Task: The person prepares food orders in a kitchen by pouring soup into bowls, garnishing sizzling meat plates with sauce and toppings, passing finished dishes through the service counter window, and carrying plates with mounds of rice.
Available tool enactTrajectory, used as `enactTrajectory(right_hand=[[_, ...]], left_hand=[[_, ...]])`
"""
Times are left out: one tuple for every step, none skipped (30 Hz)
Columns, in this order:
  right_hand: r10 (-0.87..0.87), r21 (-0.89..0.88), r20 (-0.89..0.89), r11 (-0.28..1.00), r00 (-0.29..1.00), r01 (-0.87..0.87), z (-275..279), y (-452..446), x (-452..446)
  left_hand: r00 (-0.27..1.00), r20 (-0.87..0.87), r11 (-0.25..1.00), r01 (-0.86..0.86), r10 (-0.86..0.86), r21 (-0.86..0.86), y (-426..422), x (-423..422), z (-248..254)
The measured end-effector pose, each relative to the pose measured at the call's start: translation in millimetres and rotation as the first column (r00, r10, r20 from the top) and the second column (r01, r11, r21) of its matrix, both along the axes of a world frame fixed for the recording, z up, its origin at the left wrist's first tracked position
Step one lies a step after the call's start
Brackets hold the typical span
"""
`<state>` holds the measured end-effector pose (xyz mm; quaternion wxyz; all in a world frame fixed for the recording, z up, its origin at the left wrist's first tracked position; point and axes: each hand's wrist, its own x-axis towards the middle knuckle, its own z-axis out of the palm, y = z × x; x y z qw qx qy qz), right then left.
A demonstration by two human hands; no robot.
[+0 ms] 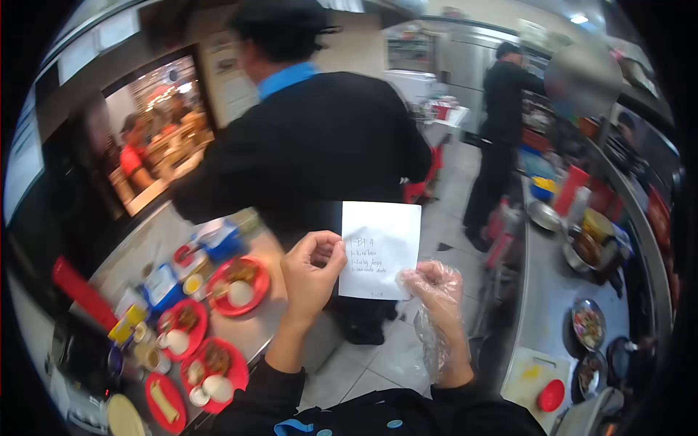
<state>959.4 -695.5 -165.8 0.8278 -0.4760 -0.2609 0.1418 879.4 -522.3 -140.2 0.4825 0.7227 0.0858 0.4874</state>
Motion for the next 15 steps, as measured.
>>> enactTrajectory(right_hand=[[-0.088,-0.035,0.012,0.995,0.996,0.088,1,-21,17],[-0.163,-0.013,0.009,0.987,0.987,0.163,1,-38,34],[-0.213,-0.014,0.01,0.977,0.977,0.213,-3,-54,49],[-0.299,-0.029,-0.005,0.954,0.954,0.298,-8,-68,65],[-0.421,-0.038,-0.009,0.907,0.907,0.42,-10,-100,98],[-0.457,-0.073,0.037,0.886,0.889,0.459,-16,-115,114],[-0.488,-0.07,0.04,0.869,0.872,0.49,-16,-127,124],[-0.517,-0.09,0.034,0.851,0.855,0.518,-15,-136,133],[-0.543,-0.111,0.021,0.833,0.84,0.541,-15,-144,142],[-0.546,-0.101,-0.018,0.834,0.838,0.542,-19,-151,153],[-0.562,-0.109,-0.028,0.824,0.827,0.556,-24,-158,166],[-0.581,-0.098,0.003,0.81,0.814,0.578,-29,-163,180],[-0.594,-0.086,0.032,0.8,0.804,0.594,-35,-166,194],[-0.572,-0.051,-0.007,0.819,0.82,0.571,-40,-168,209],[-0.573,-0.063,-0.018,0.819,0.819,0.571,-46,-167,221]], left_hand=[[1.0,0.005,1.0,0.02,-0.02,0.021,-17,31,-1],[1.0,-0.003,0.998,0.03,-0.03,0.054,-35,58,1],[0.997,-0.001,0.995,0.081,-0.081,0.053,-50,83,-2],[0.988,0.006,0.988,0.156,-0.156,0.002,-63,108,-8],[0.962,0.027,0.961,0.272,-0.27,-0.044,-91,155,-8],[0.933,0.044,0.93,0.359,-0.357,-0.082,-102,171,-7],[0.92,0.048,0.916,0.392,-0.389,-0.079,-110,190,-7],[0.892,0.024,0.884,0.451,-0.452,-0.118,-115,208,-8],[0.861,-0.005,0.85,0.502,-0.509,-0.16,-122,224,-10],[0.836,-0.015,0.828,0.54,-0.548,-0.153,-129,239,-9],[0.825,-0.025,0.817,0.554,-0.564,-0.16,-135,255,-12],[0.813,-0.021,0.806,0.574,-0.582,-0.143,-140,272,-15],[0.804,-0.018,0.799,0.588,-0.595,-0.125,-143,287,-18],[0.8,-0.05,0.799,0.592,-0.598,-0.106,-143,299,-18],[0.798,-0.061,0.799,0.59,-0.599,-0.118,-143,311,-21]])
